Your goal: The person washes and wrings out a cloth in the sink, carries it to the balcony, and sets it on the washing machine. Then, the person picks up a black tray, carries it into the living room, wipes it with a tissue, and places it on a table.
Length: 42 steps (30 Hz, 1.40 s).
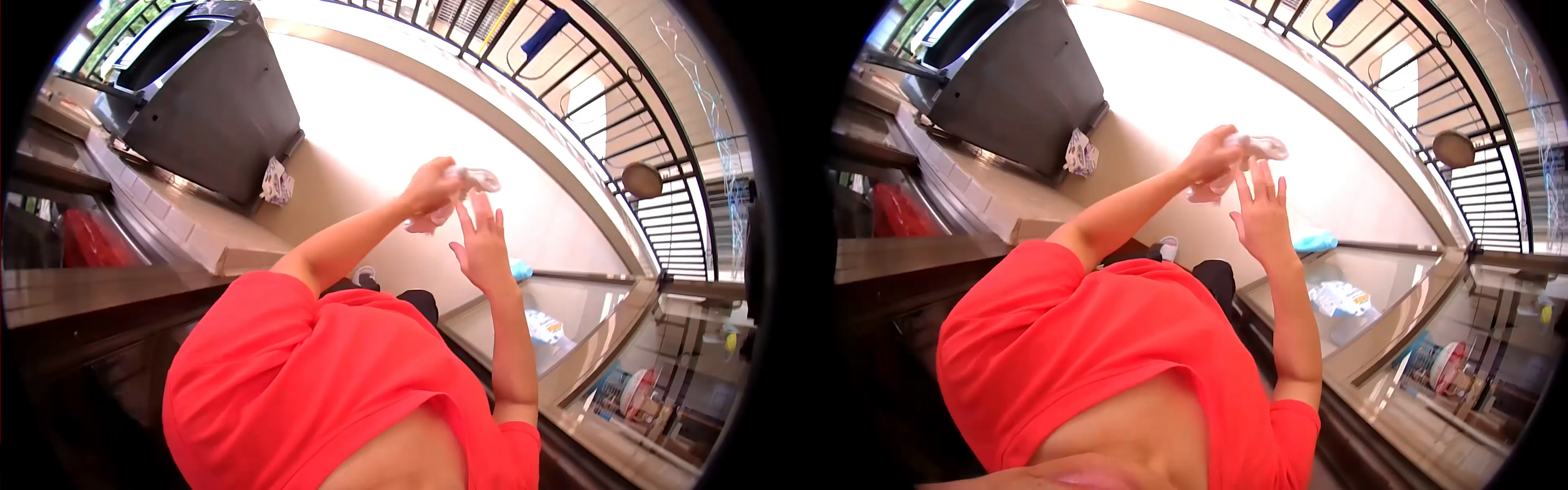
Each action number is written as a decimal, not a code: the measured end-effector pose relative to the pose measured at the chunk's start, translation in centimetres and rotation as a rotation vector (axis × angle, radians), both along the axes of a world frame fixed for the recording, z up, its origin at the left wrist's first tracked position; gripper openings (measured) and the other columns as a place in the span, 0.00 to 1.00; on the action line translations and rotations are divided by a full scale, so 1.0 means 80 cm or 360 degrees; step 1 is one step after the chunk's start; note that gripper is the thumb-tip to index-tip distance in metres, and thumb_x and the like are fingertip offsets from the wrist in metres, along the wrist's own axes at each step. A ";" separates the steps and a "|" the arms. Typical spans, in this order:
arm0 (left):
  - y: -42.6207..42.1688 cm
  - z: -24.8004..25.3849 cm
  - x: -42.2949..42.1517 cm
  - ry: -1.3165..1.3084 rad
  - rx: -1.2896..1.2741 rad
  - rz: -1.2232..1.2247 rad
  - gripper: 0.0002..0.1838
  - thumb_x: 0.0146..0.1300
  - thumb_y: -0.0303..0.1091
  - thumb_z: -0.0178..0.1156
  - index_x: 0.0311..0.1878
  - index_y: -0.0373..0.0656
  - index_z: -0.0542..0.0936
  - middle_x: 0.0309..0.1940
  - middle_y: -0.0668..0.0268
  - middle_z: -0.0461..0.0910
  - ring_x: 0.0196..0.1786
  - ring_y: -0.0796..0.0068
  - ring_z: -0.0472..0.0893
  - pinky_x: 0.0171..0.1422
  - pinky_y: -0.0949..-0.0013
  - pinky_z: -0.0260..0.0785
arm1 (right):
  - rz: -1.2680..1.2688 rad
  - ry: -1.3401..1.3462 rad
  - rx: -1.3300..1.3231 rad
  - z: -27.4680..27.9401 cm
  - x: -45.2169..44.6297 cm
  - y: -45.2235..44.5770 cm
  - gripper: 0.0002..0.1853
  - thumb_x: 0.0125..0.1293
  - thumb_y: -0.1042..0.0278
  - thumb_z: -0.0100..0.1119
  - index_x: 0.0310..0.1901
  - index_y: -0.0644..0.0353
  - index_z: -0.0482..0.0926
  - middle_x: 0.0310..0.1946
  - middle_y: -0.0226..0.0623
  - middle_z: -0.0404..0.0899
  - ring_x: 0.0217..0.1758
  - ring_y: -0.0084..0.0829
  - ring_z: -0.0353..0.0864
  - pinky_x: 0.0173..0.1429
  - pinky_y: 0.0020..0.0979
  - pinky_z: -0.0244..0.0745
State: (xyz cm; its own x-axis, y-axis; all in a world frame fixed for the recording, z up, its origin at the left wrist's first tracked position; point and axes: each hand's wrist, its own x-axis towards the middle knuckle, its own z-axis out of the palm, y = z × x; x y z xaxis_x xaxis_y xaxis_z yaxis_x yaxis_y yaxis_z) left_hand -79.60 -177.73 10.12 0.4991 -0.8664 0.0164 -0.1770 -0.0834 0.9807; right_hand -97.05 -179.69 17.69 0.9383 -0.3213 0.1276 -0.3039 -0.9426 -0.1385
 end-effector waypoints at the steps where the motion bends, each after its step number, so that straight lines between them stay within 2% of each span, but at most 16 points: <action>1: -0.003 0.018 0.024 0.0859 0.0135 0.0069 0.20 0.56 0.37 0.54 0.49 0.35 0.71 0.38 0.59 0.77 0.34 0.70 0.79 0.36 0.64 0.72 | 0.0031 -0.0241 0.0043 0.041 0.018 -0.011 0.34 0.52 0.68 0.64 0.62 0.53 0.64 0.65 0.41 0.58 0.70 0.41 0.54 0.68 0.52 0.51; 5: -0.080 0.028 0.012 0.2163 -0.0004 -0.0418 0.23 0.59 0.47 0.56 0.52 0.41 0.73 0.41 0.61 0.79 0.37 0.70 0.79 0.42 0.66 0.72 | 0.0195 -0.1188 -0.0245 0.160 0.118 -0.135 0.28 0.56 0.70 0.61 0.60 0.59 0.66 0.60 0.43 0.65 0.64 0.42 0.64 0.64 0.43 0.61; 7: -0.095 0.123 -0.031 0.2225 0.0359 -0.0507 0.29 0.59 0.53 0.55 0.54 0.39 0.73 0.46 0.60 0.77 0.43 0.70 0.76 0.49 0.66 0.69 | 0.0142 -0.1563 -0.0397 0.194 0.175 -0.205 0.22 0.60 0.70 0.58 0.57 0.60 0.69 0.53 0.42 0.72 0.57 0.41 0.71 0.58 0.39 0.66; 8: -0.127 0.094 -0.063 0.2176 -0.0048 -0.0613 0.27 0.61 0.52 0.54 0.55 0.39 0.72 0.47 0.61 0.77 0.44 0.70 0.76 0.51 0.67 0.68 | 0.0170 -0.1803 -0.0311 0.196 0.209 -0.236 0.18 0.61 0.69 0.57 0.53 0.61 0.71 0.46 0.41 0.76 0.51 0.39 0.75 0.54 0.37 0.69; 9: -0.170 0.073 -0.069 0.2078 -0.0453 -0.0712 0.26 0.63 0.50 0.52 0.56 0.39 0.72 0.47 0.62 0.77 0.45 0.71 0.75 0.52 0.69 0.67 | 0.0218 -0.1657 -0.0193 0.198 0.223 -0.253 0.15 0.61 0.70 0.56 0.50 0.61 0.73 0.44 0.40 0.77 0.45 0.37 0.76 0.52 0.36 0.70; 11: -0.201 0.096 -0.011 0.1980 -0.0403 -0.0778 0.14 0.69 0.34 0.45 0.52 0.39 0.73 0.50 0.67 0.75 0.50 0.80 0.73 0.56 0.69 0.67 | 0.0412 -0.1588 -0.0312 0.169 0.250 -0.304 0.12 0.61 0.71 0.56 0.47 0.60 0.74 0.42 0.40 0.78 0.43 0.37 0.76 0.51 0.35 0.70; 14: -0.262 0.080 0.061 0.2494 -0.0799 -0.0867 0.16 0.68 0.44 0.45 0.44 0.41 0.75 0.39 0.64 0.79 0.41 0.69 0.78 0.48 0.66 0.70 | 0.0466 -0.1278 -0.0083 0.130 0.279 -0.347 0.10 0.61 0.73 0.54 0.45 0.60 0.75 0.39 0.40 0.78 0.42 0.38 0.76 0.51 0.36 0.69; 15: -0.265 0.106 0.082 0.2397 -0.0868 -0.0314 0.17 0.68 0.45 0.45 0.42 0.42 0.76 0.37 0.63 0.80 0.39 0.67 0.78 0.46 0.65 0.71 | 0.0490 -0.1192 0.0004 0.107 0.286 -0.361 0.10 0.61 0.73 0.54 0.44 0.60 0.75 0.38 0.41 0.78 0.43 0.39 0.76 0.52 0.38 0.68; 19: -0.256 0.101 0.170 0.2312 -0.1017 -0.0048 0.19 0.67 0.48 0.45 0.47 0.43 0.75 0.40 0.61 0.80 0.41 0.67 0.79 0.49 0.65 0.72 | 0.0786 -0.0933 0.0250 0.015 0.318 -0.409 0.19 0.62 0.71 0.53 0.56 0.62 0.68 0.56 0.46 0.68 0.59 0.48 0.66 0.64 0.44 0.58; 25: -0.279 0.052 0.246 0.1883 -0.0713 0.0123 0.31 0.63 0.59 0.47 0.54 0.40 0.71 0.51 0.57 0.75 0.46 0.68 0.76 0.50 0.64 0.69 | 0.0100 -0.1117 0.2169 -0.036 0.393 -0.450 0.41 0.60 0.54 0.61 0.67 0.65 0.52 0.67 0.42 0.50 0.67 0.36 0.56 0.67 0.36 0.57; 30: -0.287 0.017 0.391 0.1618 -0.0678 0.0028 0.21 0.60 0.42 0.57 0.51 0.37 0.74 0.48 0.59 0.74 0.49 0.73 0.74 0.54 0.67 0.66 | 0.0527 -0.0306 0.3519 -0.059 0.505 -0.492 0.31 0.62 0.52 0.58 0.61 0.62 0.61 0.56 0.38 0.67 0.58 0.31 0.69 0.59 0.32 0.67; 33: -0.279 0.041 0.503 0.0515 -0.0586 0.0365 0.14 0.62 0.37 0.56 0.46 0.39 0.78 0.43 0.63 0.77 0.45 0.77 0.75 0.49 0.70 0.68 | 0.0288 -0.0437 0.2792 -0.023 0.598 -0.517 0.24 0.62 0.56 0.59 0.55 0.61 0.68 0.50 0.35 0.72 0.53 0.27 0.72 0.56 0.30 0.69; 36: -0.259 0.051 0.616 0.0251 -0.0352 0.0559 0.11 0.63 0.36 0.57 0.43 0.40 0.81 0.32 0.68 0.81 0.36 0.79 0.78 0.40 0.75 0.70 | 0.0443 -0.0043 0.1656 0.045 0.675 -0.536 0.21 0.57 0.66 0.64 0.50 0.63 0.72 0.37 0.36 0.79 0.39 0.25 0.78 0.44 0.27 0.72; 38: -0.261 0.074 0.674 -0.0634 -0.0170 0.0726 0.09 0.58 0.31 0.59 0.41 0.41 0.81 0.33 0.65 0.81 0.35 0.72 0.79 0.38 0.72 0.71 | 0.0492 0.0406 0.1119 0.093 0.721 -0.547 0.19 0.55 0.66 0.64 0.46 0.63 0.72 0.33 0.41 0.78 0.34 0.27 0.77 0.40 0.29 0.71; 39: -0.266 0.080 0.706 -0.1060 -0.0149 0.0728 0.09 0.55 0.29 0.60 0.40 0.42 0.81 0.32 0.64 0.80 0.34 0.69 0.80 0.36 0.71 0.72 | 0.0707 0.0146 0.0880 0.088 0.745 -0.563 0.19 0.57 0.63 0.61 0.48 0.61 0.73 0.27 0.44 0.78 0.27 0.34 0.79 0.33 0.32 0.70; 42: -0.279 0.148 0.767 -0.1330 -0.0214 0.0752 0.09 0.50 0.25 0.63 0.37 0.43 0.81 0.31 0.64 0.78 0.35 0.65 0.79 0.37 0.70 0.72 | 0.0564 -0.0067 0.0738 0.130 0.803 -0.575 0.12 0.67 0.68 0.47 0.48 0.61 0.74 0.38 0.42 0.75 0.35 0.36 0.78 0.38 0.33 0.71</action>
State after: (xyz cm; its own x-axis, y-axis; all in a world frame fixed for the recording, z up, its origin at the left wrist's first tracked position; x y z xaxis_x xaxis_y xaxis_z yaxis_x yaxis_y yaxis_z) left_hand -18.26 -200.03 21.93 0.5773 -0.5445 0.6084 -0.7985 -0.2210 0.5599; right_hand -32.78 -225.72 28.09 0.9959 -0.0201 0.0881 0.0334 -0.8238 -0.5658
